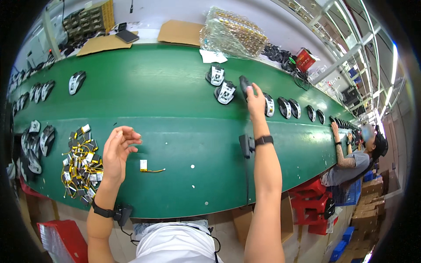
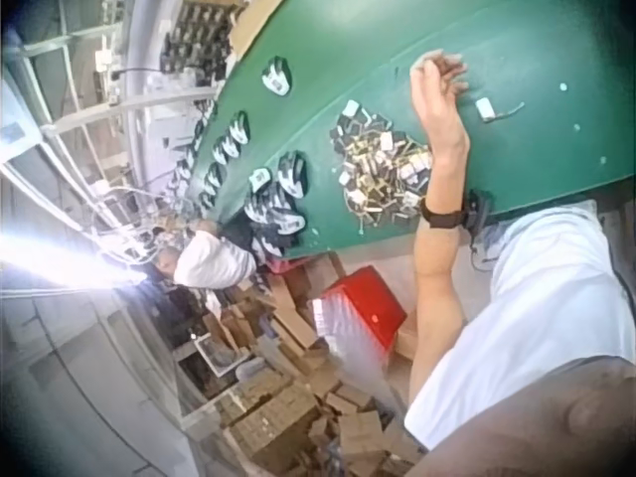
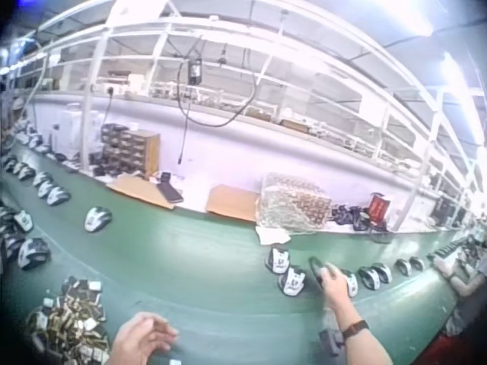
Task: The person assembles small electronic devices, likely computer mice, on a green workbench. They repeatedly pick up a device shell, insert a battery, and connect a yellow wire to the internal circuitry. The person handles multiple units one by one, placing finished items aside.
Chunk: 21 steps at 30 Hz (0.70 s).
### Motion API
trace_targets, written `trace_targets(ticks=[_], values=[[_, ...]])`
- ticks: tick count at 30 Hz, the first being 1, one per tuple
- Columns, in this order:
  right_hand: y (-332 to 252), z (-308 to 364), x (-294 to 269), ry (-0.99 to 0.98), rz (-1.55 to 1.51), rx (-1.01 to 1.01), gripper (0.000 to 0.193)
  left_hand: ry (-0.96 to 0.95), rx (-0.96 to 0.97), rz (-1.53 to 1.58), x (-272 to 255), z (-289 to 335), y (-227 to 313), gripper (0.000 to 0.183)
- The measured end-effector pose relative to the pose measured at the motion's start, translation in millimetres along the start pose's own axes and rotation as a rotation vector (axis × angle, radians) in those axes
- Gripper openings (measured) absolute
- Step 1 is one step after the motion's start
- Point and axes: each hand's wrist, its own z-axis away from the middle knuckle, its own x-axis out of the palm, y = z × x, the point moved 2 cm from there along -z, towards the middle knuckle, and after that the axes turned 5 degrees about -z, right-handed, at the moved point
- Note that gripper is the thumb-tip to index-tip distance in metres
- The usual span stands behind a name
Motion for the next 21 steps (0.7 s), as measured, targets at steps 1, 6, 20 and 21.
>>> trace_targets(ticks=[1, 6, 20, 21], values=[[-34, 20, 13, -0.094, -0.313, 0.102, 0.049, 0.032, 0.007, 0.002, -6, 1, 3, 0.034], [-160, 167, 62, -0.453, -0.567, -0.082, 0.047, -0.038, -0.055, 0.033, 5, 6, 10, 0.045], [-172, 245, 108, -0.772, -0.052, -0.442, 0.027, -0.039, -0.077, 0.221, -10, -2, 8, 0.044], [-173, 248, 104, -0.861, 0.068, -0.42, 0.026, -0.005, -0.056, 0.195, -10, -2, 7, 0.044]])
